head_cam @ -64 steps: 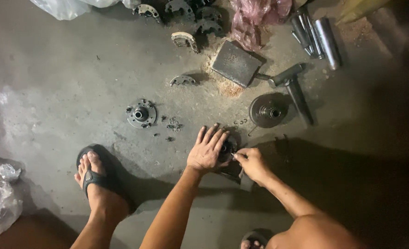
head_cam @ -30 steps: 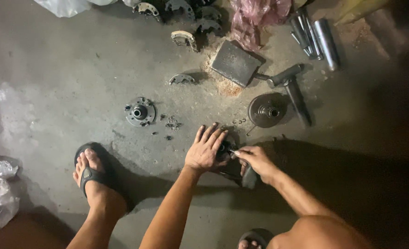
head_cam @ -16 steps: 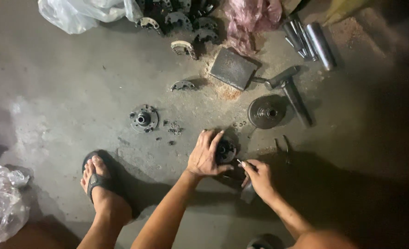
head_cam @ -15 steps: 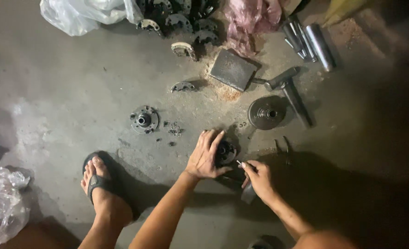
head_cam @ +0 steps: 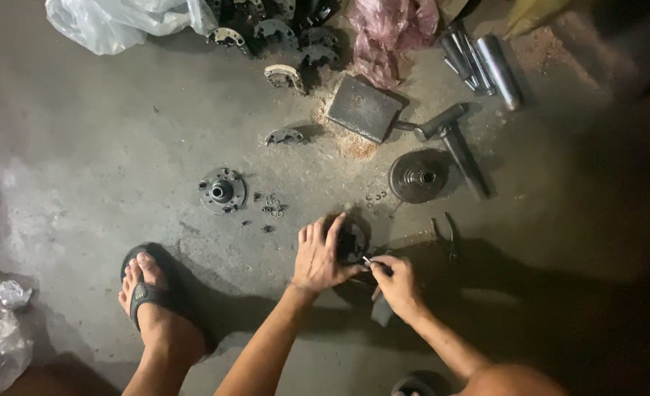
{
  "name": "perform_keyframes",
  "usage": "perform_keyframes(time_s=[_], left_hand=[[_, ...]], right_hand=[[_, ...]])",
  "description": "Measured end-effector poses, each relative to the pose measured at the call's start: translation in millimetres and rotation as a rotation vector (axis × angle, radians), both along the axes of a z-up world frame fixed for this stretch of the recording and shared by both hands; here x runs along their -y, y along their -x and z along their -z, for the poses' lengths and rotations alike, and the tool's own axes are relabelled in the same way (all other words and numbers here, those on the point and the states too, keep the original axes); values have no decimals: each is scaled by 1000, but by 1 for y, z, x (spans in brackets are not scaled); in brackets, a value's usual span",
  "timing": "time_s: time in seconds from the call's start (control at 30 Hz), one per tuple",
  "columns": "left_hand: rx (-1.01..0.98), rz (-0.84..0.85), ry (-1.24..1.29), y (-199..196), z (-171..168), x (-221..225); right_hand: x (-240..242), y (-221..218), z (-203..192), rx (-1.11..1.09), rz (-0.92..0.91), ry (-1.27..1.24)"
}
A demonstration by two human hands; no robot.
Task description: Disassembling and inspecting motorcycle clutch hub components using hand tools on a workshop floor.
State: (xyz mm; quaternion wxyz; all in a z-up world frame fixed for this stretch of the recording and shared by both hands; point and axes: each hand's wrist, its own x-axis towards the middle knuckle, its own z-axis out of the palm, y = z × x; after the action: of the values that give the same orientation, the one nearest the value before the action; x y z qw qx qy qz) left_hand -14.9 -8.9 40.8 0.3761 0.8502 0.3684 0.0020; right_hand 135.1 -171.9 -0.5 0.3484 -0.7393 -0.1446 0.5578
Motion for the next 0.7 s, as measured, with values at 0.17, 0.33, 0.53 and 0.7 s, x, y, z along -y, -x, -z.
perform_keyframes(time_s=[0.17,0.33,0.53,0.7], left_hand=[[72,71,12,6,6,-10],[132,151,1,11,24,-4],[55,134,5,4,23,-1],[18,135,-38,4,30,1]], right_hand=[[-9,1,-8,-23,-25,5],[-18,2,-4,66,-94,-11],[-60,-6,-53,253,-333,201],[-54,14,-41,750,-708,108]])
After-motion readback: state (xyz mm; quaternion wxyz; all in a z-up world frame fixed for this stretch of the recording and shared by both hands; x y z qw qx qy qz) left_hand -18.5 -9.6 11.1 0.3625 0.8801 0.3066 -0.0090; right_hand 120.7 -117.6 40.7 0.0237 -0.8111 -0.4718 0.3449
